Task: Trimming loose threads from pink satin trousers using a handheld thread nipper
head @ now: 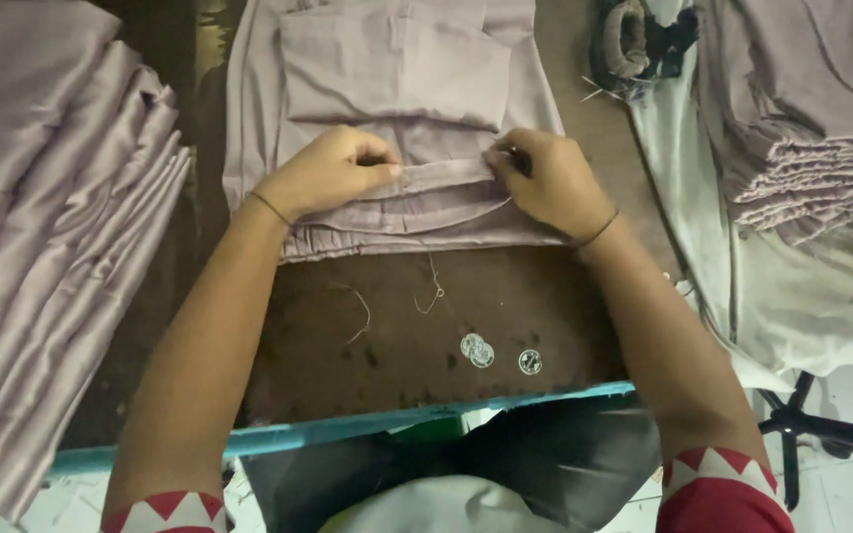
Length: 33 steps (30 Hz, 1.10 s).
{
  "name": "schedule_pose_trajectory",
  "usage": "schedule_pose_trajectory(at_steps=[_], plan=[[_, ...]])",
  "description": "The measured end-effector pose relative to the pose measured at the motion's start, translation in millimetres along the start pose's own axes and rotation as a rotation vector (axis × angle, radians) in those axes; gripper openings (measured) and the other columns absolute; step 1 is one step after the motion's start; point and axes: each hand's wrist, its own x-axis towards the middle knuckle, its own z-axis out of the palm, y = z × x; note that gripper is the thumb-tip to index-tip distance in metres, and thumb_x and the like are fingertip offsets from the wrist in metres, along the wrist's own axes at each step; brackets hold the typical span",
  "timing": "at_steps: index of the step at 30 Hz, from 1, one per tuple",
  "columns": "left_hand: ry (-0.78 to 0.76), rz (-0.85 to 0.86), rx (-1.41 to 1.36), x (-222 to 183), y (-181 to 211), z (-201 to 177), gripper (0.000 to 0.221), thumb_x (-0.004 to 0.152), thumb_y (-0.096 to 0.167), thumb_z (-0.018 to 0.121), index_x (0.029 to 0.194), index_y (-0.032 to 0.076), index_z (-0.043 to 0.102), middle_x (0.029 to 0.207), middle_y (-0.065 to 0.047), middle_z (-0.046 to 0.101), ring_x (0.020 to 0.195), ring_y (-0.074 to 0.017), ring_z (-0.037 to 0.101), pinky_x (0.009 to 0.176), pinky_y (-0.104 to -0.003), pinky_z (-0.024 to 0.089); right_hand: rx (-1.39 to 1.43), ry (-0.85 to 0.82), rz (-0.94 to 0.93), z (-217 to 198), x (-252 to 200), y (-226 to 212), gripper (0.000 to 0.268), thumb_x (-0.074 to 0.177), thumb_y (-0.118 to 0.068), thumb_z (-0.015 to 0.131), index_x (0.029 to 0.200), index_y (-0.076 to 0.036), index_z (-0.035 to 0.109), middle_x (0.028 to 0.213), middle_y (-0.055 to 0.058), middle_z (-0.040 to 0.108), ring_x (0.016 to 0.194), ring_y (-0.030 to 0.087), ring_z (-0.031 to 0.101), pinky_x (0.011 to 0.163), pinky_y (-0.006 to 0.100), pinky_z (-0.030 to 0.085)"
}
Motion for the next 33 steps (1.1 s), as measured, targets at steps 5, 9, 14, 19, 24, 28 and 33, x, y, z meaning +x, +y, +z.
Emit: schedule_pose_trajectory(at_steps=[5, 9, 14, 19, 24, 28, 33], plan=[[0.039, -0.029, -0.288, -9.9, -1.6, -3.1, 0.018, 0.094, 0.015, 0.065, 0.103, 0.010, 0.080, 0.096, -0.007, 0.078, 0.097, -0.0142, 0.066, 0.091, -0.035, 0.051, 0.013, 0.297, -0.342, 18.6, -1.4, -35.1, 0.021, 0.090, -0.008, 0.079, 0.110, -0.012, 0.074, 0.085, 0.010, 0.065, 0.078, 0.039, 0.071, 0.069, 0.039, 0.057], [0.076, 0.000, -0.359, -1.5, -15.5, 5.8, 0.017, 0.095, 0.015, 0.065, 0.103, 0.012, 0.080, 0.095, -0.005, 0.078, 0.095, -0.0126, 0.066, 0.090, -0.034, 0.052, 0.029, 0.215, -0.394, 34.7, -0.7, -66.3, 0.025, 0.085, -0.014, 0.086, 0.106, -0.010, 0.073, 0.085, 0.012, 0.066, 0.075, 0.038, 0.072, 0.067, 0.041, 0.058], [0.051, 0.014, -0.284, 7.8, -32.6, 15.5, 0.021, 0.097, 0.017, 0.061, 0.106, 0.010, 0.079, 0.094, -0.010, 0.078, 0.094, -0.0190, 0.071, 0.086, -0.037, 0.053, -0.007, 0.207, -0.398, 56.5, 9.4, -60.4, 0.021, 0.083, -0.010, 0.082, 0.101, -0.015, 0.072, 0.082, 0.007, 0.063, 0.075, 0.034, 0.072, 0.064, 0.039, 0.058], [0.105, -0.024, -0.253, -0.9, -20.7, 17.6, 0.018, 0.096, 0.021, 0.062, 0.095, 0.014, 0.079, 0.084, -0.004, 0.075, 0.084, -0.0189, 0.069, 0.081, -0.036, 0.052, 0.216, 0.169, -0.339, 48.2, 9.0, -61.6, 0.010, 0.088, -0.006, 0.083, 0.094, -0.010, 0.075, 0.077, 0.013, 0.067, 0.071, 0.035, 0.072, 0.064, 0.039, 0.055], [0.129, -0.030, -0.159, 4.6, -18.5, 24.5, 0.021, 0.097, 0.019, 0.061, 0.087, 0.013, 0.078, 0.076, -0.003, 0.073, 0.077, -0.0200, 0.068, 0.077, -0.035, 0.051, 0.180, 0.172, -0.357, 44.4, 1.9, -63.2, 0.011, 0.087, -0.004, 0.082, 0.094, -0.010, 0.076, 0.077, 0.014, 0.070, 0.072, 0.039, 0.072, 0.063, 0.044, 0.056], [0.165, -0.035, -0.071, -4.2, -7.1, 29.7, 0.012, 0.095, 0.018, 0.063, 0.104, 0.017, 0.071, 0.081, -0.009, 0.075, 0.085, -0.0324, 0.073, 0.080, -0.043, 0.053, 0.113, 0.208, -0.335, 41.2, -2.1, -58.0, 0.013, 0.087, -0.008, 0.084, 0.096, -0.016, 0.077, 0.079, 0.007, 0.071, 0.071, 0.032, 0.073, 0.063, 0.037, 0.056], [0.215, 0.011, -0.078, -3.6, -10.1, 35.6, 0.033, 0.097, 0.011, 0.061, 0.125, 0.028, 0.058, 0.089, -0.006, 0.074, 0.088, -0.0306, 0.072, 0.085, -0.043, 0.053, 0.194, 0.241, -0.266, 39.1, -3.1, -50.8, 0.009, 0.091, -0.007, 0.082, 0.097, -0.009, 0.075, 0.076, 0.014, 0.068, 0.068, 0.035, 0.070, 0.060, 0.038, 0.051]])
